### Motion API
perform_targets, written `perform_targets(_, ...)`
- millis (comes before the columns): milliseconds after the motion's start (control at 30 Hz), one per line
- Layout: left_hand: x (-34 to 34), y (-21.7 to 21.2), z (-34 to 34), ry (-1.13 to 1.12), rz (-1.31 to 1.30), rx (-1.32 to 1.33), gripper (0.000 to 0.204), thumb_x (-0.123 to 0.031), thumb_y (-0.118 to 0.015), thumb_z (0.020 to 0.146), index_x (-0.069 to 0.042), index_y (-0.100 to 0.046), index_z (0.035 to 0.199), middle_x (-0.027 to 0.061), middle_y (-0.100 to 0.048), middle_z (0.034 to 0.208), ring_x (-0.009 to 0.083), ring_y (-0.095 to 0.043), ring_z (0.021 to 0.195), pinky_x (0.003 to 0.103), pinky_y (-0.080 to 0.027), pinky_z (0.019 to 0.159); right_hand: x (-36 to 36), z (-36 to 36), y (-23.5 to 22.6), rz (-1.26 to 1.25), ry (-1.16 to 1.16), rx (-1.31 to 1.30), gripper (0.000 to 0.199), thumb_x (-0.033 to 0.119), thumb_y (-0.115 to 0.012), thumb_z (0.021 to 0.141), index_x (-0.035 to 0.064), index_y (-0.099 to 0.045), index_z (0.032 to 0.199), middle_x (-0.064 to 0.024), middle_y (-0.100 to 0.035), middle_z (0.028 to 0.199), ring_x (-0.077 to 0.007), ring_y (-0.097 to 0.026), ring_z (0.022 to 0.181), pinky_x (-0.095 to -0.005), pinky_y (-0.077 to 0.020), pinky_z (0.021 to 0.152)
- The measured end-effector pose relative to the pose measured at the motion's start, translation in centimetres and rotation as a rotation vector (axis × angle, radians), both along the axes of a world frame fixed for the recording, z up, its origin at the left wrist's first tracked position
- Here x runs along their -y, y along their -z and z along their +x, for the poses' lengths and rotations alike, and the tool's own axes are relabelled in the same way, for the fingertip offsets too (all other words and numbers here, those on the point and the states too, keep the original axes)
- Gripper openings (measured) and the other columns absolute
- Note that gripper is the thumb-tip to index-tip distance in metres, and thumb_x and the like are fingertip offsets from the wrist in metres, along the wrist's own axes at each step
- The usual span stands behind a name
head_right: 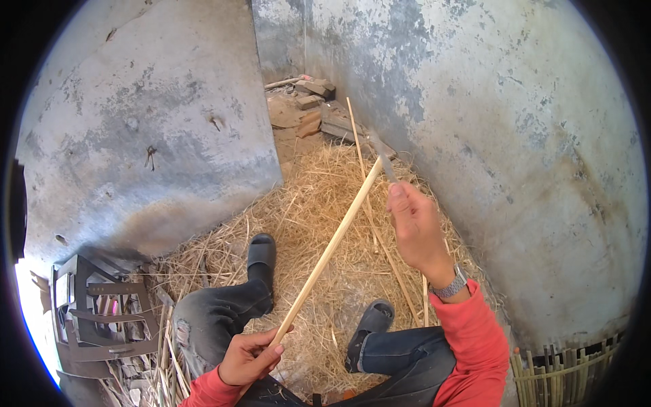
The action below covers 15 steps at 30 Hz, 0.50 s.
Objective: The person scrapes a long thin wooden stick using a small knife, removing outer layers and smoothing the surface by drawing the blade repeatedly along the length of the wood while sitting on a straw-covered floor.
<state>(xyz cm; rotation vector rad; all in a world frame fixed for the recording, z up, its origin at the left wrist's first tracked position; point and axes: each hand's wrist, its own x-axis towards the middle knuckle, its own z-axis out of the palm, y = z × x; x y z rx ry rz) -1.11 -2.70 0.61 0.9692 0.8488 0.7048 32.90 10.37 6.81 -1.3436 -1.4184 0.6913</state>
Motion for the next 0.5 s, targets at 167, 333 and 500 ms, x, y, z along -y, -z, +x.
perform_targets(167, 0.3, 1.2, -0.5, -0.008, 0.028, -0.005, 0.044, -0.002, -0.065, 0.103, 0.004, -0.057, 0.145, -0.0040, -0.058, 0.080, 0.0015, -0.049, 0.066, 0.020, -0.039, 0.056, 0.8, -1.6, -0.8, 0.011, -0.034, 0.201, 0.046, 0.037, -0.054, 0.109, 0.0007, -0.059, 0.081, 0.0026, -0.042, 0.059, -0.0088, -0.035, 0.057, -0.0333, -0.0297, 0.051)
perform_targets(333, 0.5, 1.7, -0.4, -0.061, 0.185, -0.142, 0.040, -0.001, -0.067, 0.101, 0.005, -0.062, 0.140, -0.0060, -0.058, 0.078, 0.0001, -0.047, 0.066, 0.019, -0.038, 0.056, 1.3, -2.3, -1.3, -0.050, -0.093, 0.312, 0.054, 0.039, -0.056, 0.108, 0.0001, -0.058, 0.071, -0.0021, -0.041, 0.054, -0.0124, -0.037, 0.052, -0.0371, -0.0308, 0.049)
perform_targets(500, 0.7, 1.6, -0.1, -0.207, 0.189, -0.162, 0.038, 0.000, -0.069, 0.099, 0.010, -0.063, 0.136, -0.0072, -0.057, 0.075, -0.0007, -0.046, 0.065, 0.019, -0.036, 0.055, 2.0, -4.3, 0.4, -0.081, -0.268, 0.461, 0.057, 0.041, -0.058, 0.105, -0.0004, -0.060, 0.066, -0.0140, -0.048, 0.051, -0.0251, -0.045, 0.045, -0.0422, -0.0381, 0.048)
